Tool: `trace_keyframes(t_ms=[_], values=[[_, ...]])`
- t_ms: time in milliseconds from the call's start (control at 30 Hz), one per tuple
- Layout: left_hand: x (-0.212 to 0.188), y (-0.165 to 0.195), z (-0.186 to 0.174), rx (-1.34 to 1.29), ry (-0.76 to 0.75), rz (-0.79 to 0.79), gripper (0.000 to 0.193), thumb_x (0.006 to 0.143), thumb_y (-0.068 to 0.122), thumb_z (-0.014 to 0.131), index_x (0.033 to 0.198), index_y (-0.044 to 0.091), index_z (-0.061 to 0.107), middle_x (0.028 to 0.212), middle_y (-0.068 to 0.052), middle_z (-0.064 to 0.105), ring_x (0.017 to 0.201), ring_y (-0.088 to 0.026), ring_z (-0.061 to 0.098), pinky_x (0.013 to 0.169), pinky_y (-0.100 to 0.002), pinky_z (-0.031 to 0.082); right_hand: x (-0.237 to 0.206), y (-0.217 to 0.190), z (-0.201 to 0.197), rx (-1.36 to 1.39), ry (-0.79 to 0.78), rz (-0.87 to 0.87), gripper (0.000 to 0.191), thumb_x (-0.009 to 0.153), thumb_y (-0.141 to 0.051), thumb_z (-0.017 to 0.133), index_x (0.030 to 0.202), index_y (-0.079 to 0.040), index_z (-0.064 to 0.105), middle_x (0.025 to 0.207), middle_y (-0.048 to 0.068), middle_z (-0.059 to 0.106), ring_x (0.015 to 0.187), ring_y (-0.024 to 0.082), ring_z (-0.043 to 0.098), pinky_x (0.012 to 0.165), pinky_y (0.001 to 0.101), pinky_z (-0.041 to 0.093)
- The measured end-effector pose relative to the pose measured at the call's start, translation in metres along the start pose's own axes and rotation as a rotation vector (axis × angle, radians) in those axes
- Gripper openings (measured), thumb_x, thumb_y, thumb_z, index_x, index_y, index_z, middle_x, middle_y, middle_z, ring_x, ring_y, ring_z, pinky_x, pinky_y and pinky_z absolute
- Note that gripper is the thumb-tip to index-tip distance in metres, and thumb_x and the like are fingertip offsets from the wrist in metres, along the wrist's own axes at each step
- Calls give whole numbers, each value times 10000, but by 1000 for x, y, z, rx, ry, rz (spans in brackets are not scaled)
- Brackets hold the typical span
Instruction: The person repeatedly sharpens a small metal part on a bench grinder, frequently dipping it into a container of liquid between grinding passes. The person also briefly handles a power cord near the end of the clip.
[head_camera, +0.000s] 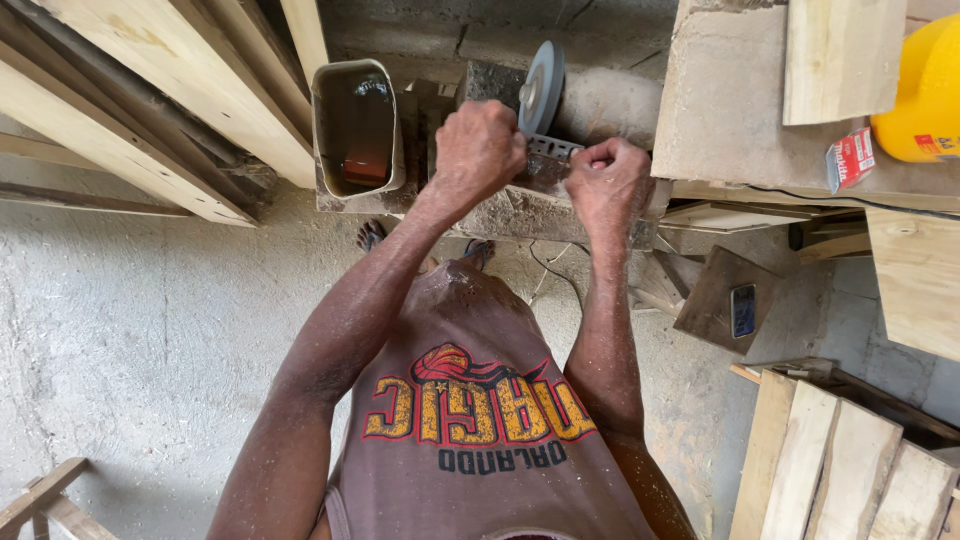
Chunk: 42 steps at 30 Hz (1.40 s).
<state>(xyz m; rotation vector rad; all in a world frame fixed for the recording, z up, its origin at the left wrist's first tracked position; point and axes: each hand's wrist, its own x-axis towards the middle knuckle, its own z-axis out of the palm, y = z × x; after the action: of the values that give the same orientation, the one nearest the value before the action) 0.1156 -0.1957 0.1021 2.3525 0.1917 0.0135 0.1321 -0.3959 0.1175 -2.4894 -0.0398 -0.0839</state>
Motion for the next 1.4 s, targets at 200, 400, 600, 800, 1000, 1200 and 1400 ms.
trace_keyframes(t_ms=[200,400,600,800,1000,1200,1400], values=[[-6,12,2,28,31,83,140,847,115,748,869,-12,804,714,-168,746,580,-235,721,490,-378,597,-8,-8,-11,-38,35,95,83,811,-69,756,750,-44,706,600,42,634,534,122,592,626,342,528],[-2,-9,-13,13,-46,-28,130,904,115,715,928,22,803,699,-145,729,531,-187,686,428,-331,593,-4,-13,9,-59,35,-9,77,801,-44,748,728,-43,722,570,29,652,492,114,601,719,382,551],[-3,-32,-28,3,-57,-71,132,928,125,712,927,43,815,686,-129,731,528,-184,682,446,-324,578,-3,-22,28,-1,-23,-17,54,810,-37,710,756,-39,710,587,26,647,482,108,590,642,370,565],[-6,-47,-40,-15,-24,-27,131,901,128,744,941,25,814,698,-136,733,547,-183,691,475,-330,580,-8,-44,30,-42,-53,-35,83,838,-64,719,762,-34,707,580,40,646,467,119,584,572,356,532],[-2,-38,-26,-4,-39,-54,136,920,125,712,945,33,809,722,-140,742,545,-185,697,441,-319,583,-7,-34,23,-104,-3,-48,76,836,-86,743,772,-61,709,633,33,682,520,119,640,600,347,538],[1,-5,6,11,-33,6,159,936,109,673,940,-4,785,746,-167,735,533,-200,698,412,-319,589,-2,-10,-6,-77,21,-45,86,859,-74,742,783,-75,702,668,22,680,564,121,646,758,375,572],[0,11,14,49,2,65,150,870,81,687,911,-31,779,722,-183,733,547,-222,705,425,-343,578,-9,-13,-20,-77,-10,145,71,817,-70,744,766,-57,696,619,25,626,558,116,597,674,390,555]])
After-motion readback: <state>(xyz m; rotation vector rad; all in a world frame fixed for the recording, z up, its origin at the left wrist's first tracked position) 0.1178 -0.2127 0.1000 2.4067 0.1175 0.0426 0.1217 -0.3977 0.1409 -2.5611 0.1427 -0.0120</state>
